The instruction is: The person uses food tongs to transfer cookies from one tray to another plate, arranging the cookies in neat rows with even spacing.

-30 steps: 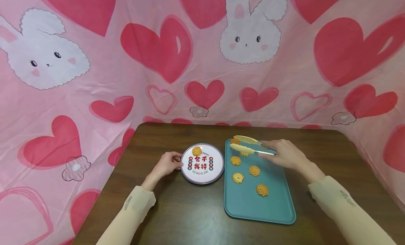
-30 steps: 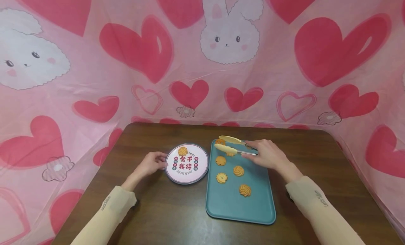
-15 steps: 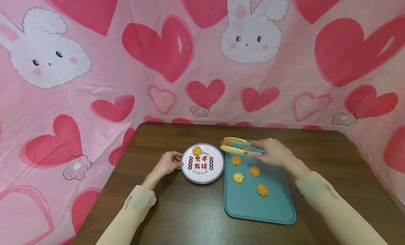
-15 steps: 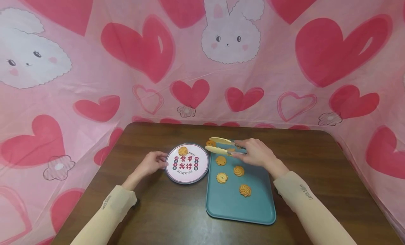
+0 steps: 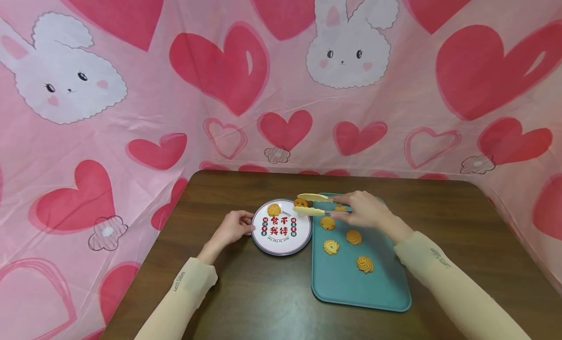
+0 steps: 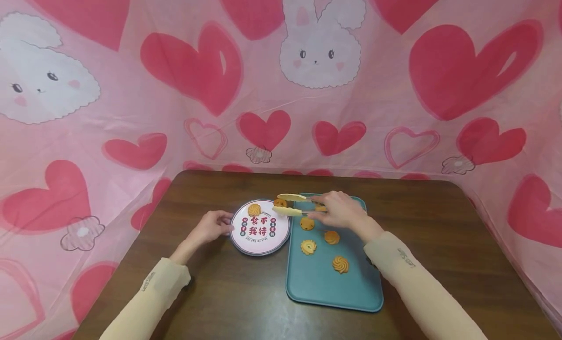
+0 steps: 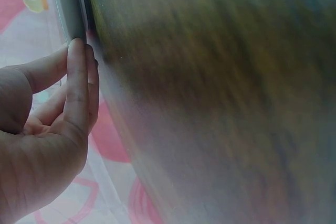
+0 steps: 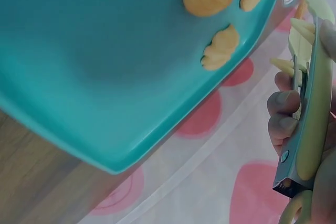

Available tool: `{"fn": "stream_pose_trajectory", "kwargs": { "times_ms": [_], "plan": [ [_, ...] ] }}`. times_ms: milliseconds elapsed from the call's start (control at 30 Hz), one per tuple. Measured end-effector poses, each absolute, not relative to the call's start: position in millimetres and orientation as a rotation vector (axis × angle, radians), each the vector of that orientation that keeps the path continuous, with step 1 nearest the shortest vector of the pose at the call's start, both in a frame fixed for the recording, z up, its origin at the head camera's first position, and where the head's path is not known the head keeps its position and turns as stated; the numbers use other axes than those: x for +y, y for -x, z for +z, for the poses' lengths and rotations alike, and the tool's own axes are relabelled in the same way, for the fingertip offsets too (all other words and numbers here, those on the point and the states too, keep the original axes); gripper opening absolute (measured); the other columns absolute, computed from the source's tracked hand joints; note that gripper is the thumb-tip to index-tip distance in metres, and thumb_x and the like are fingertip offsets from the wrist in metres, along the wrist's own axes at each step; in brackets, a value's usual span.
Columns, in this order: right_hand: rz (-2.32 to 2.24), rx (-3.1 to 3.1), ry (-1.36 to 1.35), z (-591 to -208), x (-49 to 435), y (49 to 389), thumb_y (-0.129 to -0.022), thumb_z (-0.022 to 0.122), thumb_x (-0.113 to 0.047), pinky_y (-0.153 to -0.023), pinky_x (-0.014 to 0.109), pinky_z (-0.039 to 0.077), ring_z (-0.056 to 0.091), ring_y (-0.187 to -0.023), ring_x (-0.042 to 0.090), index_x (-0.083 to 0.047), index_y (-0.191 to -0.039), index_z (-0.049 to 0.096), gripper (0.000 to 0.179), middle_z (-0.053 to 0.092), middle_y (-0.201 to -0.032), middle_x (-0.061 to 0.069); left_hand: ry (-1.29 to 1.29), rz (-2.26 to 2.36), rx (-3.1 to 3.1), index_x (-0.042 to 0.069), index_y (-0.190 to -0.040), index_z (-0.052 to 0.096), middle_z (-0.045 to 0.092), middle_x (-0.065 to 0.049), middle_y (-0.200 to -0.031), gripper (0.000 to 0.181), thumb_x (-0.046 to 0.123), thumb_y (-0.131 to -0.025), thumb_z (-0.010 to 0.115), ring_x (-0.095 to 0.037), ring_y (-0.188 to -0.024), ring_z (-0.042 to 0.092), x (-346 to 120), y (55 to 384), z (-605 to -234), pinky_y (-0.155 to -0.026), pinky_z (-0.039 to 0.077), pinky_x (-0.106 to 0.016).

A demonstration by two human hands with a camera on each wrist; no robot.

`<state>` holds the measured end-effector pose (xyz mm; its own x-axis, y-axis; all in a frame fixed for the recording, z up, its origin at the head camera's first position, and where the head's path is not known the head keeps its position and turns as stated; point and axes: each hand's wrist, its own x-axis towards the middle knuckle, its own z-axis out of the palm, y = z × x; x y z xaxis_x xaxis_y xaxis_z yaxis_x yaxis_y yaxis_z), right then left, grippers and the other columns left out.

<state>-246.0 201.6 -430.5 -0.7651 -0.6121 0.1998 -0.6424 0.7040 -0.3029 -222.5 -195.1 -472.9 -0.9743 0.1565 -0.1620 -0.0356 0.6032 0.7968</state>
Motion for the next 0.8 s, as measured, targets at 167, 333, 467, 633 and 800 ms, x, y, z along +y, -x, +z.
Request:
{"fn": "stream_pose_trajectory", "kwargs": {
  "times_ms": [167,333,467,633,800],
  "plan": [
    [0.567,-2.861,-1.065,-432,192,247,-0.087,0.077,-0.039,-0.045,0.025,0.035,0.042,-0.044,0.004,-0.007,-0.128,0.068,0.053,0.073,-0.095,0.003,-0.091,1.307,2.614,-0.007,-0.123,0.064,0.064,-0.012,-0.093,0.039,-0.001,-0.086,0.075,-0.017,-0.074,0.063,-195,223,-473,-0.068,0.060,-0.031],
    [0.558,-2.904,-1.066,-434,185,248,-0.087,0.077,-0.040,-0.042,0.026,0.032,0.035,-0.038,0.005,-0.010,-0.130,0.067,0.054,0.066,-0.077,-0.004,-0.093,1.310,2.613,-0.007,-0.123,0.064,0.064,-0.011,-0.094,0.039,-0.001,-0.086,0.075,-0.017,-0.074,0.062,-195,222,-472,-0.069,0.060,-0.031],
    [0.555,-2.920,-1.062,-434,180,248,-0.086,0.078,-0.040,-0.044,0.026,0.037,0.039,-0.040,0.006,-0.009,-0.131,0.067,0.056,0.073,-0.093,0.004,-0.095,1.312,2.616,-0.007,-0.123,0.064,0.064,-0.012,-0.093,0.038,-0.001,-0.086,0.075,-0.017,-0.074,0.063,-195,222,-472,-0.069,0.060,-0.031],
    [0.517,-2.943,-1.054,-436,174,249,-0.085,0.079,-0.041,-0.044,0.026,0.040,0.042,-0.040,0.006,-0.009,-0.130,0.067,0.057,0.074,-0.098,0.006,-0.086,1.298,2.618,-0.006,-0.123,0.064,0.064,-0.011,-0.093,0.039,0.000,-0.087,0.075,-0.017,-0.074,0.063,-195,222,-473,-0.069,0.060,-0.030],
    [0.482,-2.952,-1.053,-437,170,251,-0.085,0.079,-0.042,-0.044,0.026,0.040,0.042,-0.041,0.006,-0.009,-0.130,0.067,0.057,0.073,-0.105,0.008,-0.078,1.293,2.616,-0.005,-0.124,0.064,0.064,-0.011,-0.094,0.039,0.001,-0.087,0.075,-0.017,-0.074,0.062,-195,223,-474,-0.069,0.060,-0.031]
  ]
}}
